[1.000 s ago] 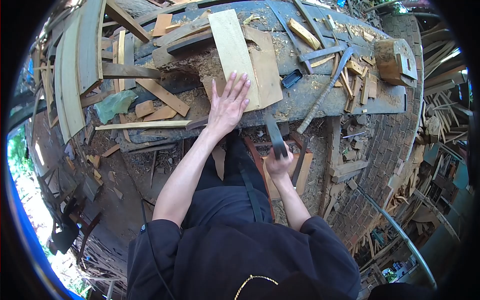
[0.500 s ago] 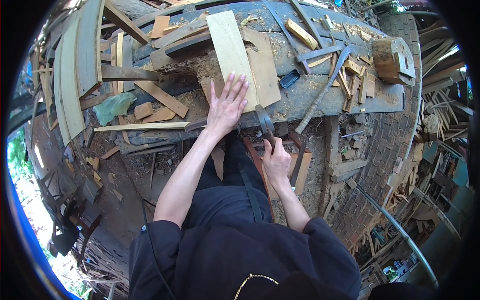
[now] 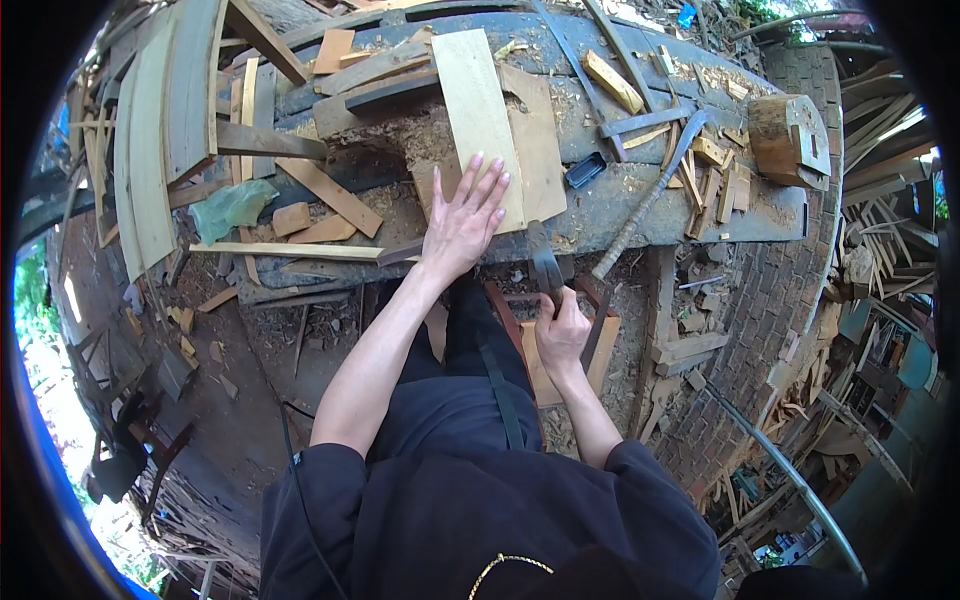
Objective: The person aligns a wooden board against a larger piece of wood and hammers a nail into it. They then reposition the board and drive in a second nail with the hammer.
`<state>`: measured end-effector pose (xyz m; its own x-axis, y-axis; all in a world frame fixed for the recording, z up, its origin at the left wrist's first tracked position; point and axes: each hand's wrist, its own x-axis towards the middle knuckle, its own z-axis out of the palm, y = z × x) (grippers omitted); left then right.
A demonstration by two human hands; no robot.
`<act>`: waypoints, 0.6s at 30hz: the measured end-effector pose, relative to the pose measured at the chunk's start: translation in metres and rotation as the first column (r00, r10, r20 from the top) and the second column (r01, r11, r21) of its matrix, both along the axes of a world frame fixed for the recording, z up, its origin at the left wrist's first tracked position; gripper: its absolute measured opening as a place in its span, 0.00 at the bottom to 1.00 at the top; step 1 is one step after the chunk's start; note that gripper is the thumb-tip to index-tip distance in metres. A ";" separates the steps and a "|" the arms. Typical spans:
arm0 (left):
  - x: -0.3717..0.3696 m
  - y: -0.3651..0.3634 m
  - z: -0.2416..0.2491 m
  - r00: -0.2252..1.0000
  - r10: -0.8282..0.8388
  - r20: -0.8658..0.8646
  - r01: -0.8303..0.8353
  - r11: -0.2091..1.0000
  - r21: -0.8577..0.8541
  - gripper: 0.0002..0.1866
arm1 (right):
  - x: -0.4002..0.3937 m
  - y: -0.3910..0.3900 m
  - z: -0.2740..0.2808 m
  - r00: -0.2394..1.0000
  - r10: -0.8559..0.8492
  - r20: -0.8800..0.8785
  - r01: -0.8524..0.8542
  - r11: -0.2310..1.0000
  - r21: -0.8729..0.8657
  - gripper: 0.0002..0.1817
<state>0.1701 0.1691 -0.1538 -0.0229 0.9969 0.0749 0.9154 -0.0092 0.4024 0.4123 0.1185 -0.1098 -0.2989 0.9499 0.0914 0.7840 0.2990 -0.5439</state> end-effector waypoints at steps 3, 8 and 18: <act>0.003 0.000 0.001 1.000 0.002 -0.010 -0.002 1.000 -0.020 0.29 | 0.013 -0.003 -0.003 0.985 0.069 -0.161 -0.041 0.984 0.175 0.14; 0.002 0.000 0.001 1.000 0.007 0.001 -0.007 1.000 -0.025 0.29 | 0.026 0.017 -0.006 0.960 0.265 -0.088 -0.250 0.956 0.153 0.17; -0.002 -0.001 -0.001 1.000 0.029 -0.010 -0.029 0.999 -0.037 0.26 | 0.050 0.119 0.060 0.860 0.449 0.241 -0.445 0.893 -0.076 0.16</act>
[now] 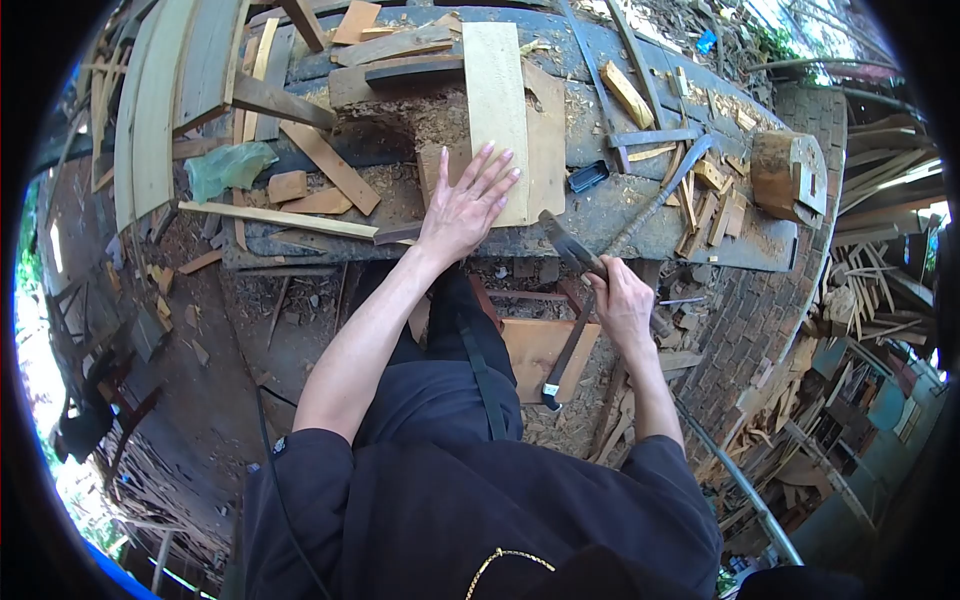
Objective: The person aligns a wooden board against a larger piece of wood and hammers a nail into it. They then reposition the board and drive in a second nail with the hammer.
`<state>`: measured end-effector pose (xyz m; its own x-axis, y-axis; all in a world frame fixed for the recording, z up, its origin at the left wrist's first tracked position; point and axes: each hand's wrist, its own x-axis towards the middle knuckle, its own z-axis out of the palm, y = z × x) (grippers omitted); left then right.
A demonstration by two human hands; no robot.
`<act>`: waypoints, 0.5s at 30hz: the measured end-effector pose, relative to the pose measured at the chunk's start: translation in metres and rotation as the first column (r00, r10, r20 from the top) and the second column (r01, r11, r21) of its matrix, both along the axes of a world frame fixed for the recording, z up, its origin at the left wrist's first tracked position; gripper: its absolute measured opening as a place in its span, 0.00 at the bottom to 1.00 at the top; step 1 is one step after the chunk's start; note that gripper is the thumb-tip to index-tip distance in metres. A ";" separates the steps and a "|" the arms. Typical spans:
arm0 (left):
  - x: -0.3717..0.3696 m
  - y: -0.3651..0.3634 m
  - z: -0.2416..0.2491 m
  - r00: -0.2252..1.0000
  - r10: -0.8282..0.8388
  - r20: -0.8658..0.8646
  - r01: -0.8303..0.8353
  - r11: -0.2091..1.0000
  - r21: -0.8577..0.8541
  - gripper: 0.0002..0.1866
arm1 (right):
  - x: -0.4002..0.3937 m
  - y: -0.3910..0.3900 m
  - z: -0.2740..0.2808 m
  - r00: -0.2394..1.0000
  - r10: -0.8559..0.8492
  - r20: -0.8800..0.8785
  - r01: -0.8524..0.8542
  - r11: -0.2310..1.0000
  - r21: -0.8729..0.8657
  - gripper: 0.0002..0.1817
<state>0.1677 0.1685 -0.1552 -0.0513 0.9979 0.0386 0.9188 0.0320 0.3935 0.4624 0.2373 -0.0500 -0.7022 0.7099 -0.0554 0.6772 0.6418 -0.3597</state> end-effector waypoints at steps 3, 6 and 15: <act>-0.001 -0.001 0.003 0.993 0.043 0.114 -0.052 0.996 0.070 0.26 | -0.006 0.022 0.003 0.986 0.161 0.049 -0.162 0.987 0.017 0.17; -0.001 0.000 0.005 0.999 0.041 0.037 -0.042 0.998 0.048 0.26 | -0.005 0.031 -0.004 0.955 0.289 0.060 -0.292 0.956 0.039 0.19; 0.002 -0.001 0.003 0.997 0.049 0.057 -0.051 0.998 0.035 0.27 | -0.011 0.050 -0.012 0.918 0.376 0.129 -0.387 0.920 0.067 0.20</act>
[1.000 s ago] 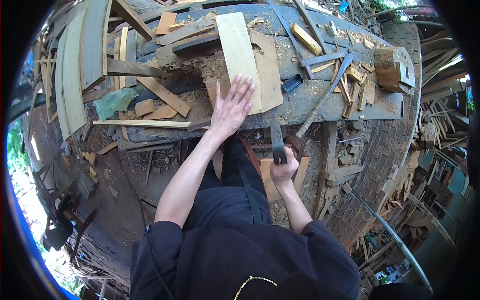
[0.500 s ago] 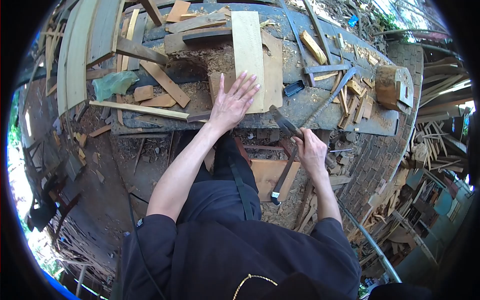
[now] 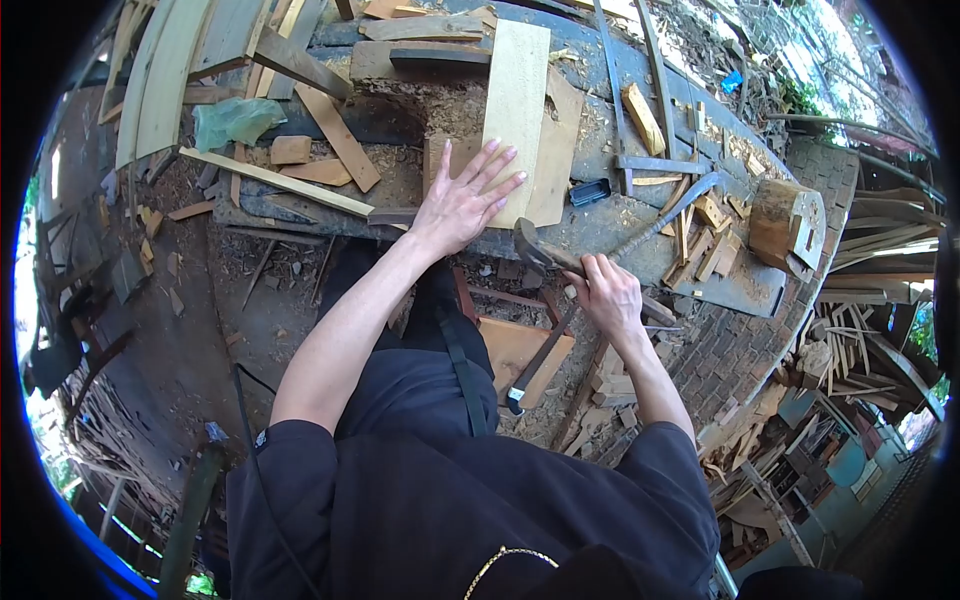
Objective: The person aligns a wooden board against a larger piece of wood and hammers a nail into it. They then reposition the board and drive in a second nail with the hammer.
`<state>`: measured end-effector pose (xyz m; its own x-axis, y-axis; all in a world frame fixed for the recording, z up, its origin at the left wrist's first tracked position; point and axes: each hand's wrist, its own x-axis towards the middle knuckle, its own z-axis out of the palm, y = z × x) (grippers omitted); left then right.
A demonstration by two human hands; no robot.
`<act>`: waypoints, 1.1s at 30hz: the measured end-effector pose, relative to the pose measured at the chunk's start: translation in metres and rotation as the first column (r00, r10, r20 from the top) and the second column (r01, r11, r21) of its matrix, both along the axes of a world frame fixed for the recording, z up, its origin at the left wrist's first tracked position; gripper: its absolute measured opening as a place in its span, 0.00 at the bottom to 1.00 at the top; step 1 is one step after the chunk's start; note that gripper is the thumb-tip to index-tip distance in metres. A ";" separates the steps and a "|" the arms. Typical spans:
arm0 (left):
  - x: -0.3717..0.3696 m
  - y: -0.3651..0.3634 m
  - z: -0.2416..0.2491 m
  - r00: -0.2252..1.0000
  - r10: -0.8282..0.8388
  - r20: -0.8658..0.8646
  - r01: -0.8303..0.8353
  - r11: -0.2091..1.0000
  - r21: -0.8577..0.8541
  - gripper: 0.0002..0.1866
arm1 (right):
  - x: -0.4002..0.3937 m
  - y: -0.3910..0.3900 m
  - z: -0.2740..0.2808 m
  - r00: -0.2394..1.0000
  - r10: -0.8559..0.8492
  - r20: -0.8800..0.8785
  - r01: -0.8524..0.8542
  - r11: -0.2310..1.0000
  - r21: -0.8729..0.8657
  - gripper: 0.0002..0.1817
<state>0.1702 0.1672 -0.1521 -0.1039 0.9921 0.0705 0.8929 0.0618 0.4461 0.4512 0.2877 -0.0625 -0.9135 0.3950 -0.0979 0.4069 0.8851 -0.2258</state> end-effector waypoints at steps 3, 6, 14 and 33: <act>0.000 -0.002 0.004 1.000 0.005 0.009 -0.005 1.000 -0.029 0.28 | -0.001 0.003 0.011 0.991 0.042 -0.126 -0.044 0.999 -0.007 0.18; 0.000 0.000 0.005 1.000 -0.005 0.024 0.005 1.000 -0.024 0.28 | 0.001 0.005 0.016 0.958 0.132 -0.256 -0.143 0.989 -0.024 0.17; 0.000 0.001 0.004 1.000 -0.008 0.001 0.008 1.000 -0.028 0.29 | 0.013 0.011 0.011 0.992 0.063 -0.106 -0.067 0.997 -0.028 0.20; -0.001 0.006 0.002 0.999 -0.009 -0.035 0.008 1.000 -0.027 0.29 | 0.005 0.010 0.002 1.000 0.001 -0.029 -0.004 0.998 -0.071 0.17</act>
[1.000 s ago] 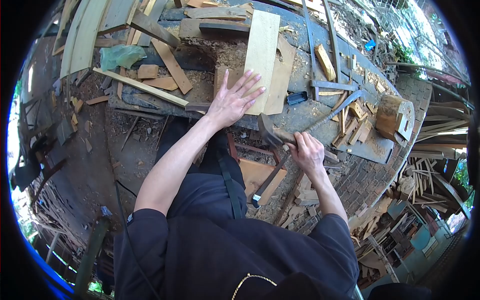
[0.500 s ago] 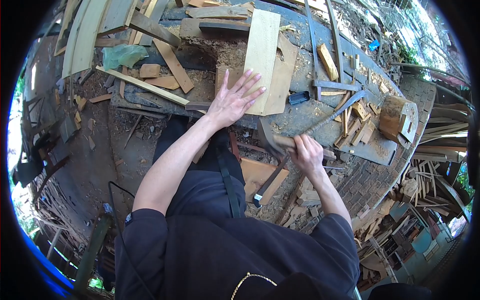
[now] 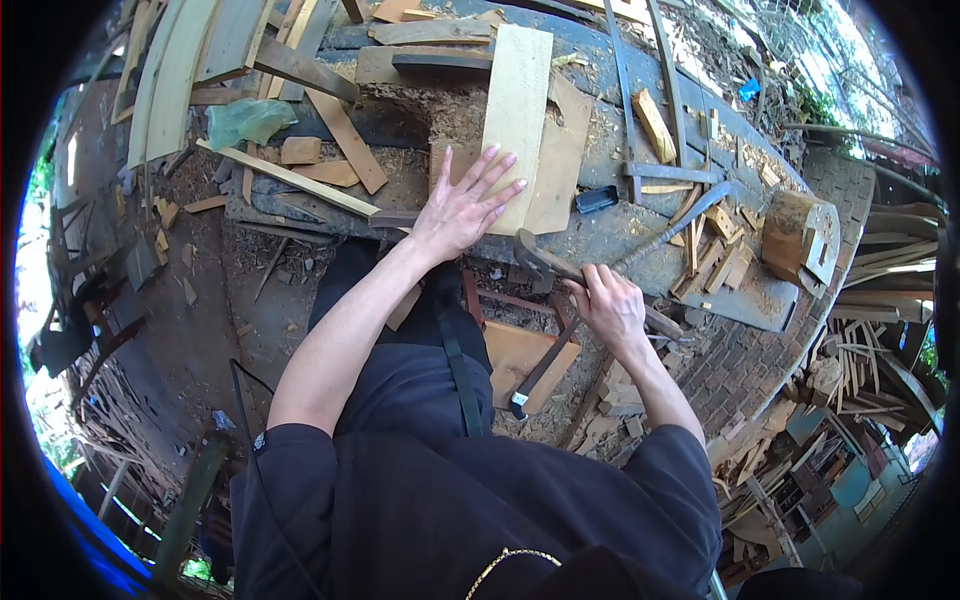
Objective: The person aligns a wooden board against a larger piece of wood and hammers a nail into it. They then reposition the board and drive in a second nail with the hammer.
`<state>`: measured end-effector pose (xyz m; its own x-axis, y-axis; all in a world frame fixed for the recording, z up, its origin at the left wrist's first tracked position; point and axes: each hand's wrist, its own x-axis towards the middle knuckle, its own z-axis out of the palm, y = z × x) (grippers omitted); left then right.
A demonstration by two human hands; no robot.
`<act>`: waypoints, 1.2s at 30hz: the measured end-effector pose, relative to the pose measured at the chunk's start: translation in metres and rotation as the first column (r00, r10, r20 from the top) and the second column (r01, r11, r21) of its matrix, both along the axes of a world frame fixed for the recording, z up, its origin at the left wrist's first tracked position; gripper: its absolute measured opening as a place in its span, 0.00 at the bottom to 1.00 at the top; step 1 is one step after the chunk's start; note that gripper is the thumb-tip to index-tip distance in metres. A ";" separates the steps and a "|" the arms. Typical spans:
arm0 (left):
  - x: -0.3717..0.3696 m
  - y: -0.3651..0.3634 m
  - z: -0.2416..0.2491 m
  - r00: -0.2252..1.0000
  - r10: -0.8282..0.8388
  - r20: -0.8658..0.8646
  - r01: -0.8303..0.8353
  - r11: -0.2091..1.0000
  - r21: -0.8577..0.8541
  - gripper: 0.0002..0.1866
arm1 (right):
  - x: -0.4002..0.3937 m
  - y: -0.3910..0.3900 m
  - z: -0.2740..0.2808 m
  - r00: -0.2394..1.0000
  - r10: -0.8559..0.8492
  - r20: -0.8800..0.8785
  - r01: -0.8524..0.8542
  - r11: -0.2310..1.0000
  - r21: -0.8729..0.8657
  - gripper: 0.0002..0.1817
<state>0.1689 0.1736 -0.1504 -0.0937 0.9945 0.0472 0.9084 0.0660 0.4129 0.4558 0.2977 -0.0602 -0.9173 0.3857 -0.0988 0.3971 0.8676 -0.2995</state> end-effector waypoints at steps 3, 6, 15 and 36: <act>0.001 -0.003 0.002 1.000 0.007 0.011 -0.007 1.000 -0.013 0.30 | 0.002 0.002 0.007 0.995 0.047 -0.089 -0.047 0.999 0.009 0.18; 0.003 -0.004 0.003 1.000 0.002 0.024 -0.002 1.000 -0.013 0.30 | 0.002 -0.006 0.005 0.929 0.078 -0.362 -0.094 0.995 -0.027 0.19; 0.003 -0.006 0.004 1.000 -0.003 0.031 0.004 1.000 -0.021 0.30 | 0.008 -0.009 0.000 0.963 0.003 -0.270 -0.009 1.000 -0.021 0.19; 0.003 -0.004 0.003 0.999 -0.025 0.025 0.025 1.000 -0.006 0.28 | 0.007 -0.016 0.006 0.928 -0.240 -0.286 0.215 0.969 -0.119 0.11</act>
